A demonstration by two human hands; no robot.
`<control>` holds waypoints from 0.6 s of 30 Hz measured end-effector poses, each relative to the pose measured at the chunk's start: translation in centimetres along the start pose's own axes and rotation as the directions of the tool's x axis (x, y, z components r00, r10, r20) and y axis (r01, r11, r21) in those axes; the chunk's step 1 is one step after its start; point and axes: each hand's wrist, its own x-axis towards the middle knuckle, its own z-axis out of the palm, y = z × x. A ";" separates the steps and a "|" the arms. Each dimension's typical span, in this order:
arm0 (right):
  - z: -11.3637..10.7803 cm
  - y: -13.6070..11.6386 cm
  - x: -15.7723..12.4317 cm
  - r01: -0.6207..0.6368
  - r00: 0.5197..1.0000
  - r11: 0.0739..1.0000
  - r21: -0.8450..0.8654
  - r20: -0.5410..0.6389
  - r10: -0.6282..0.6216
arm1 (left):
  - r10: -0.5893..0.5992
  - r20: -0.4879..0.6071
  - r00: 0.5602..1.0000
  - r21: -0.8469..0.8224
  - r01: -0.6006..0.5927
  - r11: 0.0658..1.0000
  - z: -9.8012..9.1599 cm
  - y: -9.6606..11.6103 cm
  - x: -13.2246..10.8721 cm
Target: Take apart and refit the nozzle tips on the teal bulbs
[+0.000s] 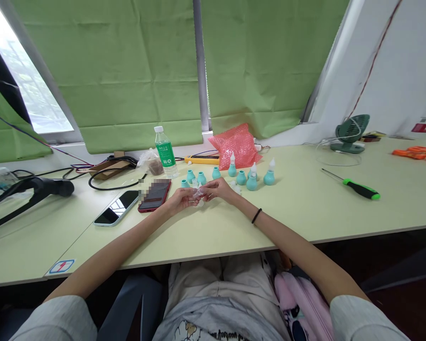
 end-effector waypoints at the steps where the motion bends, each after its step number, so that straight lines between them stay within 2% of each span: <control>1: 0.0 0.0 0.0 0.000 1.000 1.000 0.004 0.006 0.000 | 0.003 0.004 1.000 -0.011 -0.003 1.000 -0.1 0.0 0.0; 5: 0.0 -0.1 -0.1 -0.004 0.999 1.000 0.012 0.035 0.004 | 0.019 0.038 0.999 -0.015 -0.018 1.000 -0.3 0.1 0.1; 11: 0.3 -0.4 -0.3 0.025 0.999 1.000 0.003 0.041 -0.025 | 0.099 0.057 0.993 0.046 -0.101 0.994 -0.2 0.2 -0.1; 15: 0.4 -0.3 -0.2 0.018 0.997 1.000 0.020 0.072 -0.020 | 0.089 0.040 0.995 0.068 -0.092 0.993 0.0 0.1 -0.1; 18: 0.4 -0.2 -0.1 0.016 0.999 0.999 0.028 0.045 -0.017 | 0.079 0.010 0.997 0.035 -0.080 0.996 0.0 -0.1 -0.1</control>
